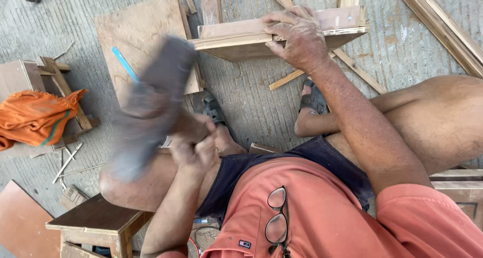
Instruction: The person sits on the floor assembling a wooden drawer. They position a wooden strip against the drawer box, place nails, and hammer the nails in with a hammer, working along the edge and repositioning the drawer as they fasten the pieces together.
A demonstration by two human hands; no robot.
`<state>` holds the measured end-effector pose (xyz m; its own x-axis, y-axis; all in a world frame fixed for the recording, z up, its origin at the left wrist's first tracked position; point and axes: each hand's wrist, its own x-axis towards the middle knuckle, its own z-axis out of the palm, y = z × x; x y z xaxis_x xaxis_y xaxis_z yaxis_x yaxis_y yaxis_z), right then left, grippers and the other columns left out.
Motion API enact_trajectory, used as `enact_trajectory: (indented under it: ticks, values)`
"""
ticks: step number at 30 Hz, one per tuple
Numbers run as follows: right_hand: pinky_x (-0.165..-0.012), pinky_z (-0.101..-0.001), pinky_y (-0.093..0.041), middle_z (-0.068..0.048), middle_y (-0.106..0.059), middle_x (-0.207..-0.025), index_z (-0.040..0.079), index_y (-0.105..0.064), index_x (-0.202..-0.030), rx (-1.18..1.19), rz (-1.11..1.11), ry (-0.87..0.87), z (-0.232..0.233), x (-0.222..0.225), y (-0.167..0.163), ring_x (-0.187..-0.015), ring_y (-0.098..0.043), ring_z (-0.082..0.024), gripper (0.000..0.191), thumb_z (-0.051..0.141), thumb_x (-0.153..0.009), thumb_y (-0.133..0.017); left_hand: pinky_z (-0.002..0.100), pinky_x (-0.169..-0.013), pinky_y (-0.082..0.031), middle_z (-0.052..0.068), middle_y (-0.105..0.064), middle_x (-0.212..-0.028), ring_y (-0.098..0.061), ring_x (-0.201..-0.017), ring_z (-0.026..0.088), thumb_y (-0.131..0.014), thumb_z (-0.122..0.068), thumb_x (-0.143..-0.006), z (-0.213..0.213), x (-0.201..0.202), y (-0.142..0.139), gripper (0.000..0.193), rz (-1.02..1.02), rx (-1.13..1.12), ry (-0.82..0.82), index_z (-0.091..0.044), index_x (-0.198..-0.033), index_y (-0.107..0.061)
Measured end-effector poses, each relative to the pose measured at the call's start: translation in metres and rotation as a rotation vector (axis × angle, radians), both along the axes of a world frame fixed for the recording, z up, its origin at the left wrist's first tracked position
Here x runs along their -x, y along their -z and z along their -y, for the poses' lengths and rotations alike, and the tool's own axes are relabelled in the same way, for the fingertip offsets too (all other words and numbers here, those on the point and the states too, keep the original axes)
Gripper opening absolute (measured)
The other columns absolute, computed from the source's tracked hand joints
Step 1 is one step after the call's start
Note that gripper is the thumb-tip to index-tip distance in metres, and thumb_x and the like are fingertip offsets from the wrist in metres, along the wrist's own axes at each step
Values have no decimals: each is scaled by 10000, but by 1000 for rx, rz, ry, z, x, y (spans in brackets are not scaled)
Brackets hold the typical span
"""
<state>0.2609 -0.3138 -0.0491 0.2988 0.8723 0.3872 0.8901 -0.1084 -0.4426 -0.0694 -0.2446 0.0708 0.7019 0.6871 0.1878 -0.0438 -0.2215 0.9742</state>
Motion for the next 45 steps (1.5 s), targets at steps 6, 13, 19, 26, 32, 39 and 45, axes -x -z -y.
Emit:
enact_trajectory:
  ticks: [6,13,19,26,32,39,45]
  values:
    - [-1245,-539,-397,128,-660,-1437,207,-755,-1214,77,-134,0,-3,-4,5,-1244,-610,-139,264,277,-966,-817,417,-831,-598,249,-731,-1127,-758,-999,317,-593,-164,-1051,-8,-14,20,501,-511,-275,-36,35,-1500,-494]
    - [-1216,-573,-329,87,-676,-1373,222,-787,-1164,20,19,5,-2,-3,9,-1335,-566,-222,240,291,-949,-864,436,-862,-590,289,-697,-1181,-739,-1038,400,-608,-233,-1056,-10,-12,21,516,-432,-474,-116,-21,-1503,-461]
    - [-1235,-566,-306,115,-685,-1403,213,-779,-1185,65,-68,-14,0,-3,8,-1331,-561,-223,291,302,-924,-870,432,-845,-602,223,-729,-1102,-753,-977,370,-639,-279,-1059,-12,-11,35,574,-433,-404,-83,-29,-1532,-430]
    - [-1276,-511,-320,124,-684,-1411,232,-787,-1139,47,-19,-2,-4,-3,6,-1353,-571,-193,239,281,-922,-876,450,-856,-596,236,-730,-1180,-745,-1030,400,-648,-276,-1035,-16,-14,32,539,-666,-455,7,-62,-1509,-505]
    - [-1283,-485,-366,109,-659,-1459,192,-749,-1171,63,-86,-29,-1,1,-2,-1348,-584,-153,265,283,-959,-880,432,-957,-597,253,-677,-1317,-732,-1137,377,-583,-288,-1082,-11,-14,25,551,-344,-499,-67,-47,-1550,-420]
    - [-1209,-490,-359,86,-673,-1398,196,-760,-1089,9,-25,-14,0,0,-2,-1309,-572,-220,260,257,-875,-895,441,-868,-603,221,-729,-1164,-744,-1029,381,-670,-335,-1048,-10,-13,34,567,-510,-507,-59,-71,-1517,-493]
    - [-1230,-486,-372,110,-668,-1399,228,-756,-1090,31,-4,-15,-1,-2,3,-1270,-592,-178,230,237,-902,-888,476,-819,-571,238,-733,-1150,-716,-999,421,-661,-331,-1015,-9,-12,46,579,-732,-441,10,-73,-1512,-512]
